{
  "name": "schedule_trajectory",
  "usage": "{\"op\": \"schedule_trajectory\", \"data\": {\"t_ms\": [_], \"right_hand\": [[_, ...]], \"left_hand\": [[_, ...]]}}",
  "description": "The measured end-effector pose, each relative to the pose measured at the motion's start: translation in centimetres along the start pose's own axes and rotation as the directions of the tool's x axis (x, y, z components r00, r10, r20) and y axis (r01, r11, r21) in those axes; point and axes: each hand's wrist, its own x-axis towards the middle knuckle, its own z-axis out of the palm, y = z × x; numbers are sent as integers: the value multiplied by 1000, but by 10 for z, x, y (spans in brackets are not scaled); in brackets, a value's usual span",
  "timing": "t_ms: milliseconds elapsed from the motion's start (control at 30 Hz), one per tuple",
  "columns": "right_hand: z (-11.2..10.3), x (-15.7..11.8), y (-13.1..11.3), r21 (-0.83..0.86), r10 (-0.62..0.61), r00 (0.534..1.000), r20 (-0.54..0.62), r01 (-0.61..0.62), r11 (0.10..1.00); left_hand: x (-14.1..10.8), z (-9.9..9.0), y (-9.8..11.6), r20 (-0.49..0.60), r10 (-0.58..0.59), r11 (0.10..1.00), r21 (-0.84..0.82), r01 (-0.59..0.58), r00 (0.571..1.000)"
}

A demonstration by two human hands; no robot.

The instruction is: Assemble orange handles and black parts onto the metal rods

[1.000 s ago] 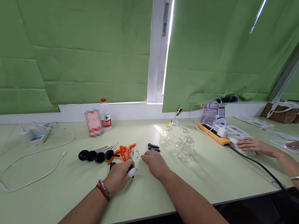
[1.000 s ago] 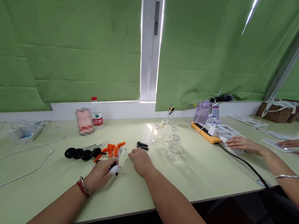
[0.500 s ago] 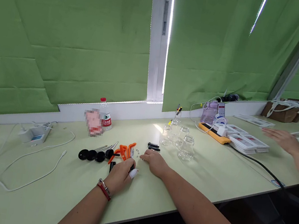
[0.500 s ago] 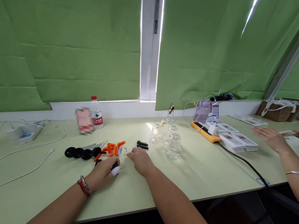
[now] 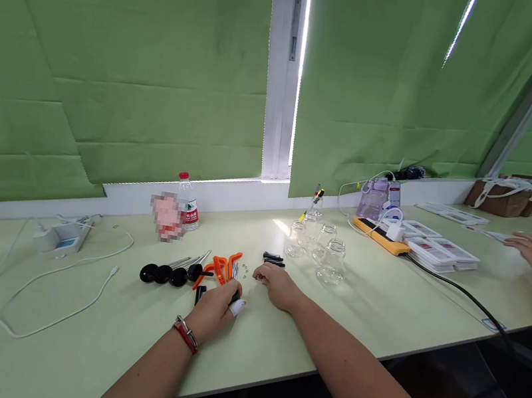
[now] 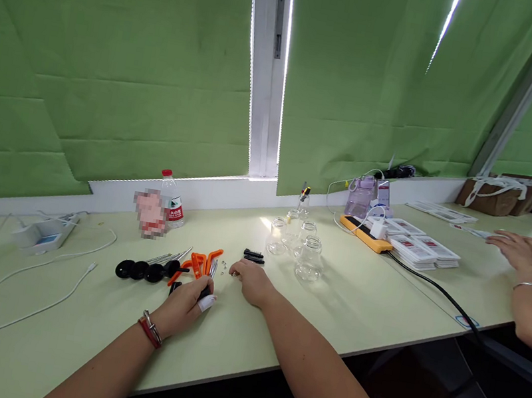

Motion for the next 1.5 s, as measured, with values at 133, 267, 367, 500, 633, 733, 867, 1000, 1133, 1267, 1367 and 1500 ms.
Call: {"op": "schedule_trajectory", "data": {"t_ms": [133, 267, 367, 500, 633, 733, 867, 1000, 1133, 1267, 1367, 1500], "right_hand": [[-6, 0, 10, 138, 130, 991, -39, -124, 983], [-13, -2, 18, 319, 235, 972, -24, -216, 923], [-16, -4, 20, 432, 250, 968, -5, -223, 874], [-17, -4, 19, 472, 245, 969, 3, -217, 854], [-16, -4, 21, 482, 241, 970, 4, -213, 850], [-15, -4, 22, 484, 236, 972, 1, -208, 850], [-15, -4, 22, 476, 231, 973, -4, -202, 856], [-15, -4, 22, 489, 231, 973, 0, -202, 849], [-14, -4, 22, 495, 235, 972, 0, -204, 845], [-13, -4, 22, 509, 251, 968, -6, -213, 834], [-12, -3, 23, 521, 248, 969, -10, -206, 828], [-11, -3, 23, 532, 249, 968, -10, -206, 821]], "left_hand": [[1, 0, -1, 6, -3, 1000, -10, 3, 1000], [0, 1, -2, 4, -1, 999, -44, 2, 1000], [0, 1, -2, 21, -14, 995, -102, 16, 1000], [1, 4, -5, 23, 25, 969, -246, -19, 999], [2, 7, -7, 39, 55, 943, -329, -40, 998], [2, 7, -7, 91, 62, 924, -381, -23, 994], [2, 6, -7, 119, 38, 929, -370, 9, 992], [2, 8, -10, 106, 18, 918, -396, 26, 994], [2, 10, -13, 80, 25, 906, -422, 11, 996], [2, 11, -14, 54, 13, 896, -445, 13, 998], [2, 10, -13, 44, 10, 895, -446, 11, 999], [3, 12, -15, 25, -1, 910, -415, 11, 1000]]}}
